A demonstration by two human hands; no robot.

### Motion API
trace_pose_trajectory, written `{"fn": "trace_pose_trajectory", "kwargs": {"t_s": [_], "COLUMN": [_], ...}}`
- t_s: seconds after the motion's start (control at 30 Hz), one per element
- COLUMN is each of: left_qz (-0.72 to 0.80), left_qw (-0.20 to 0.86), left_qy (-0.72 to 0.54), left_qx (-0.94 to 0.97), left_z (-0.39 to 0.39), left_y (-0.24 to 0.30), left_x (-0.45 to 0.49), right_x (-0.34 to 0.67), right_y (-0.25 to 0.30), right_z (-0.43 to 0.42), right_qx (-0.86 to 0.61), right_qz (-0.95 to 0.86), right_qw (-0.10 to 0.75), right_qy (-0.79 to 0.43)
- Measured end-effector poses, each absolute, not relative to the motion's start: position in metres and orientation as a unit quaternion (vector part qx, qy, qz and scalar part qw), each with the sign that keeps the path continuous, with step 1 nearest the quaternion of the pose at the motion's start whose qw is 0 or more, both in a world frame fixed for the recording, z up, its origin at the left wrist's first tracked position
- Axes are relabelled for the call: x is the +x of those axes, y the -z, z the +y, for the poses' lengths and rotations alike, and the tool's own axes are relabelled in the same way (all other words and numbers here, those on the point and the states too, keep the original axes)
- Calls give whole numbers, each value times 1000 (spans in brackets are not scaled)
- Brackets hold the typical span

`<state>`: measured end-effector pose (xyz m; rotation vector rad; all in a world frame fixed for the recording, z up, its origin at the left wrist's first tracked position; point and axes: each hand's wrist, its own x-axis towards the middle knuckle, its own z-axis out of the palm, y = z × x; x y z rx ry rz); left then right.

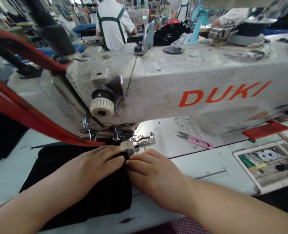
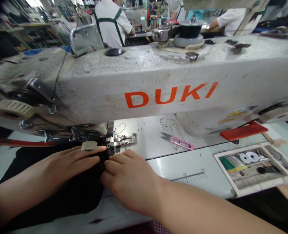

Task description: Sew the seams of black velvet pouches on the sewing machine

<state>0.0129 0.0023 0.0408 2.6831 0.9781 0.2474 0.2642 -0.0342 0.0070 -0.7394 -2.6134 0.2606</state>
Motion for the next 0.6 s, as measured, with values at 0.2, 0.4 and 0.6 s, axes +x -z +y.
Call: {"fn": "trace_pose_trajectory", "kwargs": {"t_s": [0.2, 0.4, 0.6], "left_qz": [302, 343, 397], "left_qw": [65, 105, 126], "left_qy": [-56, -48, -25], "left_qx": [949, 932, 909], "left_z": [-15, -37, -70], "left_y": [-26, -28, -21], "left_x": [13, 10, 5], "right_x": [264, 265, 268], "right_y": [-9, -11, -8], "right_z": [-40, -45, -46], "right_qx": [-237, -191, -162], "right_qz": [-945, -953, -955], "right_qw": [199, 204, 217], "right_qy": [-102, -115, -118]}}
